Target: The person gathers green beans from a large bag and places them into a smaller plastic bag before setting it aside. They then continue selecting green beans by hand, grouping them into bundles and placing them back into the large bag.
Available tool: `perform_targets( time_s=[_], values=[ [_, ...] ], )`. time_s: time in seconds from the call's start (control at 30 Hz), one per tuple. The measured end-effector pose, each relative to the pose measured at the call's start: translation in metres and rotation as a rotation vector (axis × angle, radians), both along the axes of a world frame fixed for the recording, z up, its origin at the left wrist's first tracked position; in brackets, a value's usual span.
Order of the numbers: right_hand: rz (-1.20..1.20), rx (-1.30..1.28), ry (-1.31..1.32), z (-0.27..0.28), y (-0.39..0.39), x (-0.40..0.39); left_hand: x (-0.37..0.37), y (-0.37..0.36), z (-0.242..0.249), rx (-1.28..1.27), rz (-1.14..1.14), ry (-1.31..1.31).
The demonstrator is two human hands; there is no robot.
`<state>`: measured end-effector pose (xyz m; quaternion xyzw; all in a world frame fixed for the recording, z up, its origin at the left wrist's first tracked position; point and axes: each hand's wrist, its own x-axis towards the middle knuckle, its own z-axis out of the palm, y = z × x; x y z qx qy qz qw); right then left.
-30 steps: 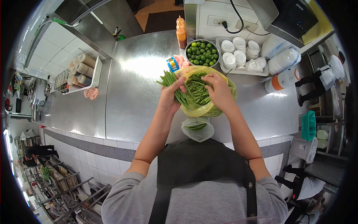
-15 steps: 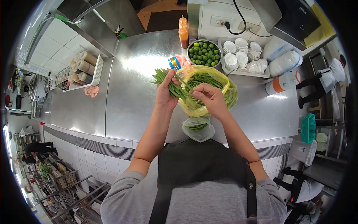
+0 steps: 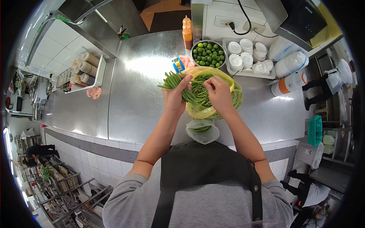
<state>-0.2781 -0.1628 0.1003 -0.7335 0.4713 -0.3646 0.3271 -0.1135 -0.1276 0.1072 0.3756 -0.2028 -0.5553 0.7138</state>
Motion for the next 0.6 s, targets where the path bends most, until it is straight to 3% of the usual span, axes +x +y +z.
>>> perform_targets(
  time_s=[0.23,0.37,0.43,0.47,0.53,0.6],
  values=[
    [-0.091,-0.222,0.285,-0.009,-0.022,0.001,0.003,0.004,-0.003,0.019,0.044,0.032],
    [-0.063,-0.046,0.26,-0.002,-0.03,-0.015,0.026,0.009,0.003,-0.022,0.074,0.007],
    [0.062,0.112,0.412,0.015,-0.031,-0.02,0.032,0.011,0.003,-0.029,0.014,0.393],
    [0.078,0.11,0.413,0.013,-0.032,-0.023,0.03,0.013,0.003,-0.031,0.03,0.394],
    [0.415,0.171,0.303,0.007,-0.034,-0.034,0.024,0.019,0.003,-0.029,-0.02,0.463],
    [0.54,0.133,0.32,-0.001,-0.03,-0.048,0.014,0.025,0.003,0.056,0.033,0.506]
  ],
)
